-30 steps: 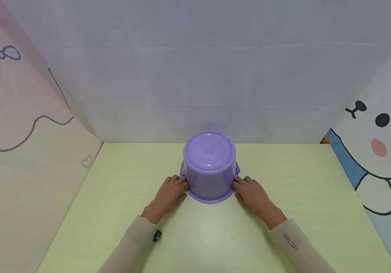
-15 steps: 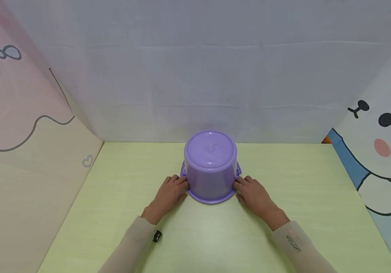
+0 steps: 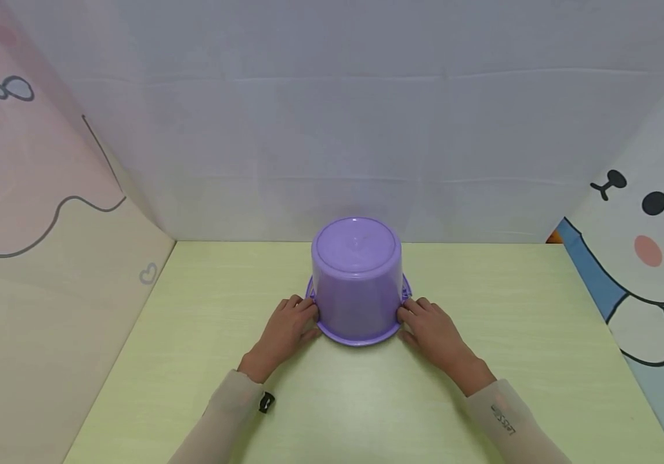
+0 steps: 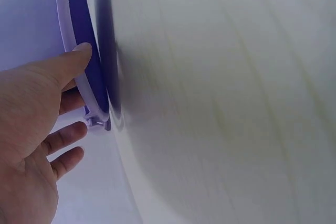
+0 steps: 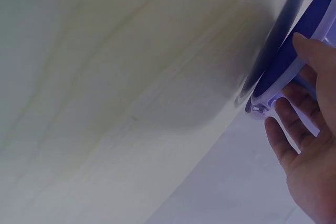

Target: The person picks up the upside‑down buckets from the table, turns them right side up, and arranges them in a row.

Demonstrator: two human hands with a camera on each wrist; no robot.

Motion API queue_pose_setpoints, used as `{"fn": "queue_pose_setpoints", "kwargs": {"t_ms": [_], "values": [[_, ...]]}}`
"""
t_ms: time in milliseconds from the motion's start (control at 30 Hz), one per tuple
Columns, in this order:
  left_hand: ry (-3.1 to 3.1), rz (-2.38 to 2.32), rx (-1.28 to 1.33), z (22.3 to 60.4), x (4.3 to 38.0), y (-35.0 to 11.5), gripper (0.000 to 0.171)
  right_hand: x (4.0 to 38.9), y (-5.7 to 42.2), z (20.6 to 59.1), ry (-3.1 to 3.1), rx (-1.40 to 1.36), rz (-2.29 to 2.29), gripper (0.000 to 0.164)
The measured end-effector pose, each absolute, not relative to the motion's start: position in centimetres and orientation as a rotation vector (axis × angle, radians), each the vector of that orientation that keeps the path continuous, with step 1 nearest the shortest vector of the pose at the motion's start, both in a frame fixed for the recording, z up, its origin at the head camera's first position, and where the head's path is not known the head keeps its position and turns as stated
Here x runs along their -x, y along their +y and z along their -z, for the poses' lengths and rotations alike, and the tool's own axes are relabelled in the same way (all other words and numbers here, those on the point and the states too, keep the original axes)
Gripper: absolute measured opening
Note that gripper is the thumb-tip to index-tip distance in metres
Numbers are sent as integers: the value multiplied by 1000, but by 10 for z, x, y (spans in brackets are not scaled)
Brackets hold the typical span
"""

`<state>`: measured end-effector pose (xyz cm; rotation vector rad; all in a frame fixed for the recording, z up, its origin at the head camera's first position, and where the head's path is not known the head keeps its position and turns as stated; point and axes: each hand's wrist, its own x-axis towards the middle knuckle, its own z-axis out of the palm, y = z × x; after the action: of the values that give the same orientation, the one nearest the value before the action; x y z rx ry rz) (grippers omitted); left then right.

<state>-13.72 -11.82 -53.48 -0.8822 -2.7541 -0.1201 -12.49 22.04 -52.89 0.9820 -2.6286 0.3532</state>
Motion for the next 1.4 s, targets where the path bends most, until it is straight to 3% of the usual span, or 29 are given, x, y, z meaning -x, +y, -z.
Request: {"fn": "queue_pose_setpoints", "kwargs": {"t_ms": [667, 800, 1000, 1400], "values": [[-2599, 413, 928, 531, 132, -126, 28, 119, 226, 521, -2457, -995, -551, 35], [-2561, 487, 950, 529, 133, -127, 28, 118, 227, 519, -2417, -1003, -586, 23], [-2537, 637, 990, 527, 134, -126, 23, 117, 227, 514, -2368, -989, -596, 56], [-2431, 803, 1025, 525, 132, -122, 30, 115, 230, 511, -2357, -953, -657, 57]]}}
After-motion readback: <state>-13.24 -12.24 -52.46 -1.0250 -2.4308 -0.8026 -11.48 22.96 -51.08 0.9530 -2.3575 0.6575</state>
